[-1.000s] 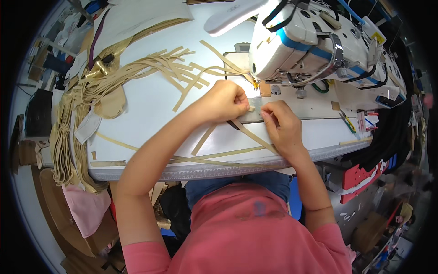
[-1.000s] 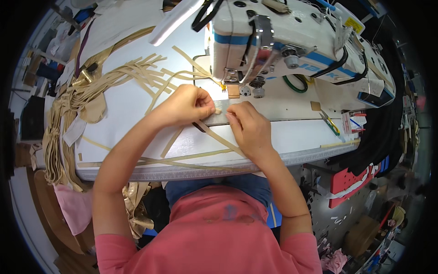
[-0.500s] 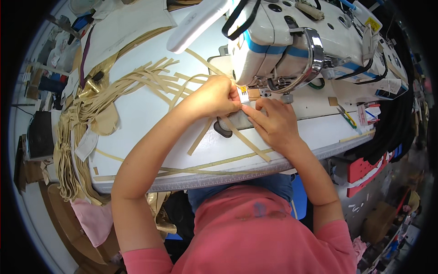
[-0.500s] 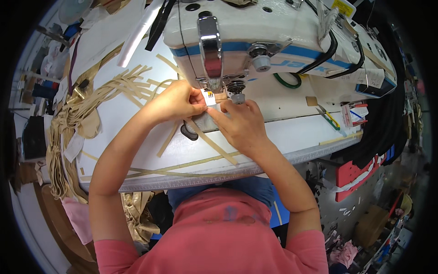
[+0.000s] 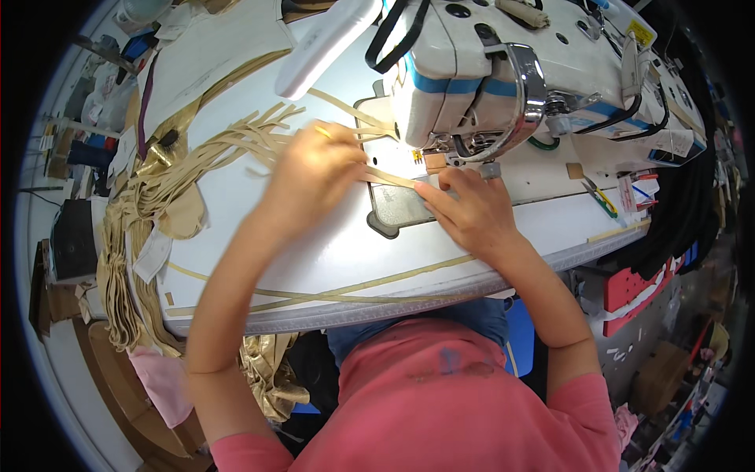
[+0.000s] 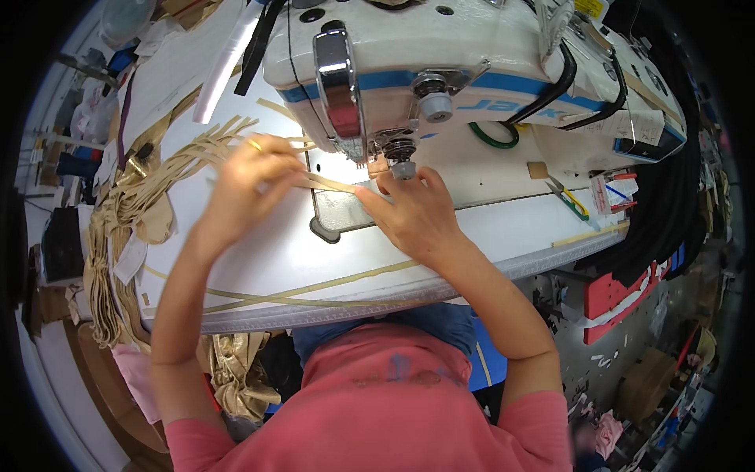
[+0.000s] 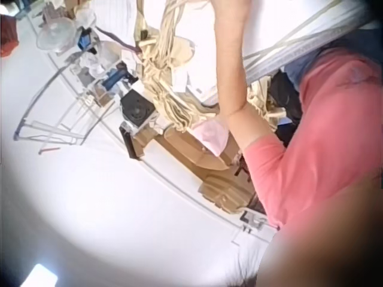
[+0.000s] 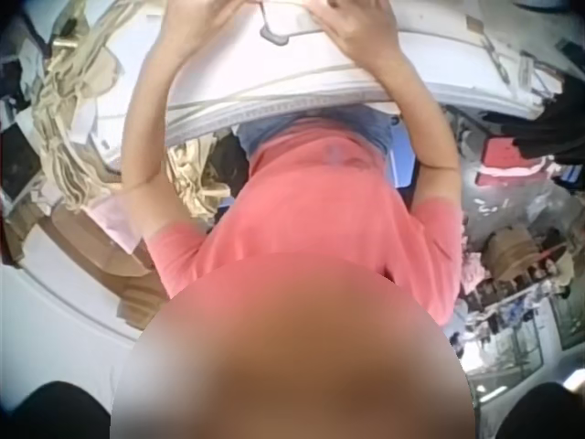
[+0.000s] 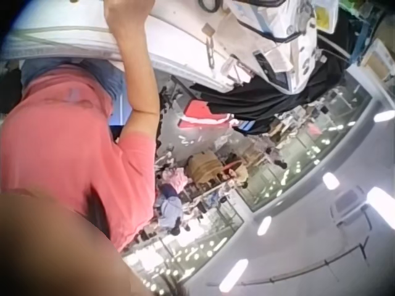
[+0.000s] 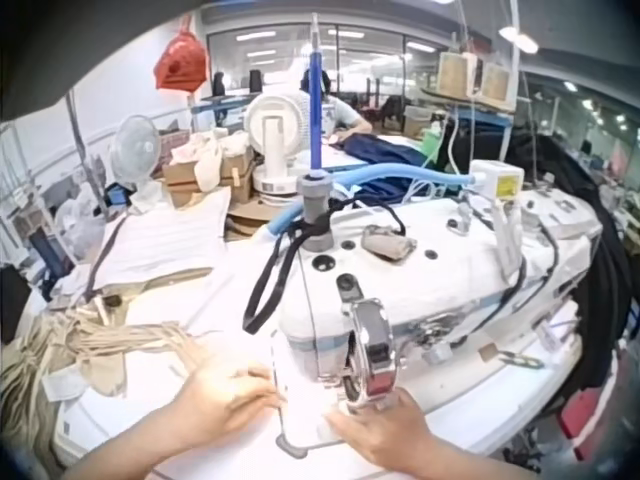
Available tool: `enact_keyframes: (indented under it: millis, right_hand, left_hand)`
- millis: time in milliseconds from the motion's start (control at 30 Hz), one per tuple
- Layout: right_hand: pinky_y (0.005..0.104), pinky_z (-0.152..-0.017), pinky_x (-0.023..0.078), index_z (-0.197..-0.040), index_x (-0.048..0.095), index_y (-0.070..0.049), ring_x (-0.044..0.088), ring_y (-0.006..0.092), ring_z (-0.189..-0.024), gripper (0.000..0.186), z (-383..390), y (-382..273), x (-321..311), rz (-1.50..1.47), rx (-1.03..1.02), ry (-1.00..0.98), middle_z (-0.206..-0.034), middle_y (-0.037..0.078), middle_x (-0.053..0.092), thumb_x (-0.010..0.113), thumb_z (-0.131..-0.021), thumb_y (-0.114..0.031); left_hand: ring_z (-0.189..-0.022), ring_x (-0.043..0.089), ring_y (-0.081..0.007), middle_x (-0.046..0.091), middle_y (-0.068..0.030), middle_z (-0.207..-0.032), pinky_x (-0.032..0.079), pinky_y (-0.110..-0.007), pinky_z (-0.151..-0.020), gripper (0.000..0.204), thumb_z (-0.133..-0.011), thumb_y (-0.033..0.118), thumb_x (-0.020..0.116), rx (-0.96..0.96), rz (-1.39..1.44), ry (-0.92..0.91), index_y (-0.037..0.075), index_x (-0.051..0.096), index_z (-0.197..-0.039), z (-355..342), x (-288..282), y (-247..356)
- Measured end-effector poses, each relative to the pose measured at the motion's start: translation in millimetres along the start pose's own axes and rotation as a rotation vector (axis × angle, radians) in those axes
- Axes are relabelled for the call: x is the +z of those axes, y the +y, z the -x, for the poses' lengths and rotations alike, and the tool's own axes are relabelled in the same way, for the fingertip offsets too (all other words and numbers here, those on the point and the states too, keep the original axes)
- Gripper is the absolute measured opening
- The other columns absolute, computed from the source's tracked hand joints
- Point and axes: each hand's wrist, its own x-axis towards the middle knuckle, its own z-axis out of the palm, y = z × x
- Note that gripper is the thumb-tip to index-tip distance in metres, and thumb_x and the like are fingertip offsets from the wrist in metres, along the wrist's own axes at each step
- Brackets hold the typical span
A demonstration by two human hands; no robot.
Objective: The recorder is using an industrial sewing machine to stitch fabric straps.
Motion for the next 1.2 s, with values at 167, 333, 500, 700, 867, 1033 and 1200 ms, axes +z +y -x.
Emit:
enact_keyframes:
  millis: [167,333,500,700,867,1033,1200]
  right_hand:
    - [0.0312,-0.057,0.037,-0.108,0.067,-0.021,0.052,0.0132,-0.074,0.033,-2.3,1.2,-2.5,-0.033,0.014,-0.026,-0.085,-0.004,0.049,0.067,-0.076,-0.018]
    - [0.0308,-0.050,0.042,-0.109,0.066,-0.021,0.054,0.0136,-0.070,0.033,-5.2,2.9,-1.9,-0.119,0.028,-0.027,-0.083,-0.003,0.048,0.068,-0.077,-0.016]
    - [0.0322,-0.060,0.046,-0.109,0.066,-0.019,0.057,0.0156,-0.071,0.032,-11.2,12.6,1.2,-0.093,0.022,-0.009,-0.088,-0.002,0.055,0.068,-0.077,-0.016]
    - [0.0339,-0.072,0.047,-0.107,0.068,-0.018,0.062,0.0166,-0.079,0.031,-10.7,22.2,4.8,-0.128,0.025,0.001,-0.090,0.000,0.066,0.069,-0.076,-0.014]
    - [0.0339,-0.072,0.047,-0.110,0.067,-0.020,0.063,0.0151,-0.082,0.035,-13.0,20.8,-1.2,-0.131,0.067,-0.033,-0.090,-0.001,0.067,0.070,-0.075,-0.014]
    - [0.0326,-0.071,0.047,-0.113,0.065,-0.021,0.062,0.0133,-0.082,0.037,-15.6,19.3,-2.2,-0.097,0.066,-0.095,-0.092,-0.003,0.065,0.069,-0.077,-0.016]
    - [0.0311,-0.071,0.047,-0.116,0.064,-0.022,0.062,0.0118,-0.084,0.038,-13.2,20.0,1.6,-0.071,0.068,-0.058,-0.096,-0.005,0.065,0.068,-0.078,-0.017]
  left_hand:
    - [-0.090,0.060,-0.0231,0.065,-0.0054,-0.095,0.047,-0.035,-0.077,0.024,-0.069,0.011,0.071,0.340,-0.045,0.125,0.005,0.068,-0.093,4.4,44.5,21.4]
    - [-0.083,0.059,-0.0221,0.063,-0.0066,-0.088,0.047,-0.034,-0.071,0.022,-0.065,0.007,0.065,0.408,-0.109,0.177,0.000,0.066,-0.086,1.2,55.7,17.7]
    - [-0.080,0.058,-0.0205,0.061,-0.0057,-0.083,0.047,-0.032,-0.068,0.015,-0.069,0.006,0.066,0.466,-0.115,0.200,0.000,0.065,-0.083,-8.7,58.5,5.2]
    - [-0.078,0.058,-0.0211,0.059,-0.0047,-0.080,0.049,-0.033,-0.068,0.021,-0.067,0.006,0.067,0.474,-0.036,0.215,0.001,0.067,-0.088,-19.1,61.2,-6.5]
    - [-0.077,0.058,-0.0218,0.059,-0.0045,-0.077,0.049,-0.034,-0.068,0.020,-0.066,0.005,0.067,0.394,0.060,0.190,0.002,0.067,-0.086,-17.9,66.9,-8.3]
    - [-0.079,0.059,-0.0226,0.059,-0.0041,-0.074,0.049,-0.035,-0.068,0.020,-0.065,0.005,0.068,0.303,0.198,0.166,0.002,0.067,-0.085,-10.2,95.2,-27.5]
    - [-0.079,0.059,-0.0231,0.058,-0.0043,-0.074,0.049,-0.035,-0.069,0.020,-0.064,0.005,0.068,0.269,0.166,0.167,0.002,0.066,-0.083,-13.2,84.7,-19.0]
